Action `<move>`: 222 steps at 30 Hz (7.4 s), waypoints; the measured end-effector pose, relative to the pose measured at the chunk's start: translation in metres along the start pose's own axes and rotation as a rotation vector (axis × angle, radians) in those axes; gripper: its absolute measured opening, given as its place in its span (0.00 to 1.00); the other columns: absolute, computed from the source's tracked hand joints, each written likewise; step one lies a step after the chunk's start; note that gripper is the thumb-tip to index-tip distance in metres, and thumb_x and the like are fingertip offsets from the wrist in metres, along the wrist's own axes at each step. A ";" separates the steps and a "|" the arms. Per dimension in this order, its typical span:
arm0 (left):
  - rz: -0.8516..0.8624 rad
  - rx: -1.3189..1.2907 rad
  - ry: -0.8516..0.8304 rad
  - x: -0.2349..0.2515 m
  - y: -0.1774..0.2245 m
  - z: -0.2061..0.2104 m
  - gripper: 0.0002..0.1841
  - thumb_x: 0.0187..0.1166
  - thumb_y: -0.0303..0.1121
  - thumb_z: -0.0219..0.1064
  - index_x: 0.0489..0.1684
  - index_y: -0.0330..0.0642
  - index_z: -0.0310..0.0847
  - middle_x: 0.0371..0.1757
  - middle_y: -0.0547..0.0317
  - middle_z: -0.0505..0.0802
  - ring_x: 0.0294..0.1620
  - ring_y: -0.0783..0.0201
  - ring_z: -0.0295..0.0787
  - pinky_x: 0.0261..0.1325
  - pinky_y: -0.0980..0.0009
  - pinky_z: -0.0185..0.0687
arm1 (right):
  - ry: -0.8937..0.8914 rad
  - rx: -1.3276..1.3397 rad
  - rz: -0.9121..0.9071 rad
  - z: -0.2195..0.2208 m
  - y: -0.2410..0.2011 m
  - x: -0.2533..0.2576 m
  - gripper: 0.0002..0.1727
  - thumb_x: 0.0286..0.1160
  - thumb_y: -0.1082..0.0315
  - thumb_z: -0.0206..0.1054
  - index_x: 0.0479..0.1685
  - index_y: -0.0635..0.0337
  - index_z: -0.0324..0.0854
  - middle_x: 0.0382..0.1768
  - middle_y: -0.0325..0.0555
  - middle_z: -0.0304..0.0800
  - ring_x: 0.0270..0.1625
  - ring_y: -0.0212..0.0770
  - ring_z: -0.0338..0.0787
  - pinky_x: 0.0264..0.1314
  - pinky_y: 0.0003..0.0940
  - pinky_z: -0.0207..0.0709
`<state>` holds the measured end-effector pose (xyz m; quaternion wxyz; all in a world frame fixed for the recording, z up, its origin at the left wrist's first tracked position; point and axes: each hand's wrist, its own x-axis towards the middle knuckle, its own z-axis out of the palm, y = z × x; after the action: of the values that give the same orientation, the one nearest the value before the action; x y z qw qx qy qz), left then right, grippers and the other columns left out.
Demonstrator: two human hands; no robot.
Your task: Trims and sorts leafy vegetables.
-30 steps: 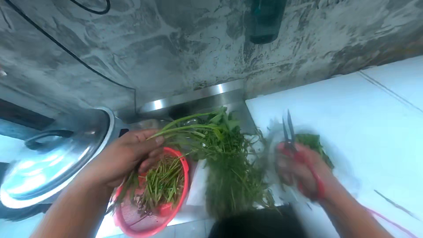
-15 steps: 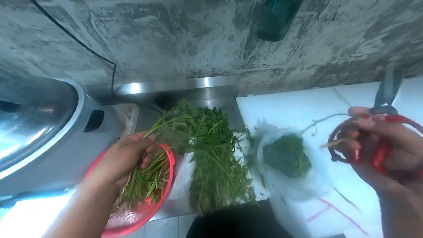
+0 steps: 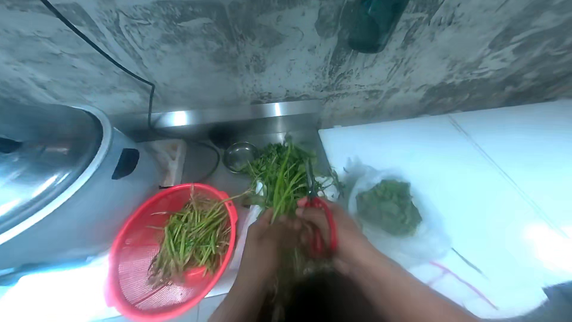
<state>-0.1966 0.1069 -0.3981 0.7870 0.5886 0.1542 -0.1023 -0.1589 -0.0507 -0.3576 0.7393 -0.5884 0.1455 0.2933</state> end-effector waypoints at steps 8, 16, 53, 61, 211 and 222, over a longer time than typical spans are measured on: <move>-0.016 0.256 -0.020 -0.010 -0.029 -0.021 0.14 0.89 0.36 0.60 0.58 0.37 0.84 0.36 0.53 0.91 0.30 0.60 0.89 0.32 0.65 0.88 | -0.078 -0.477 -0.165 0.004 0.056 -0.001 0.20 0.69 0.67 0.70 0.62 0.59 0.82 0.39 0.41 0.90 0.36 0.35 0.90 0.41 0.36 0.88; -0.233 -0.005 0.104 -0.018 -0.035 -0.008 0.14 0.87 0.29 0.58 0.65 0.33 0.77 0.36 0.51 0.91 0.31 0.63 0.89 0.33 0.67 0.88 | -0.164 -0.582 -0.090 -0.003 0.068 -0.003 0.25 0.67 0.64 0.70 0.67 0.57 0.78 0.47 0.46 0.89 0.45 0.39 0.90 0.50 0.41 0.86; 0.238 1.347 0.088 -0.083 0.245 0.278 0.16 0.88 0.27 0.54 0.64 0.45 0.87 0.25 0.58 0.82 0.14 0.70 0.70 0.16 0.78 0.69 | -0.602 0.314 -0.081 -0.201 0.121 -0.104 0.36 0.71 0.31 0.66 0.68 0.46 0.69 0.40 0.38 0.85 0.39 0.36 0.88 0.41 0.33 0.84; 0.223 2.288 -0.072 -0.072 0.231 0.300 0.17 0.85 0.37 0.68 0.68 0.70 0.89 0.36 0.65 0.95 0.25 0.67 0.86 0.28 0.56 0.84 | -0.746 0.348 -0.079 -0.202 0.123 -0.116 0.42 0.65 0.26 0.68 0.69 0.46 0.70 0.42 0.38 0.86 0.45 0.38 0.90 0.46 0.36 0.86; 1.156 2.484 -0.809 -0.014 0.102 0.232 0.22 0.81 0.26 0.59 0.71 0.55 0.87 0.39 0.54 0.89 0.32 0.52 0.86 0.28 0.57 0.79 | -0.702 0.613 -0.044 -0.218 0.123 -0.055 0.49 0.61 0.25 0.70 0.78 0.45 0.65 0.61 0.42 0.88 0.61 0.44 0.89 0.61 0.47 0.85; 1.132 2.450 -1.179 -0.002 0.121 0.240 0.21 0.81 0.28 0.59 0.70 0.56 0.86 0.39 0.58 0.88 0.33 0.55 0.84 0.29 0.60 0.77 | -0.262 0.568 -0.093 -0.224 0.091 -0.036 0.21 0.83 0.48 0.66 0.59 0.55 0.78 0.33 0.45 0.85 0.28 0.37 0.87 0.31 0.29 0.83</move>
<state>-0.1272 -0.0880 -0.2266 -0.3094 0.7276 -0.6081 -0.0713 -0.2127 -0.2615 -0.4679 0.8992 -0.3215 0.0982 0.2799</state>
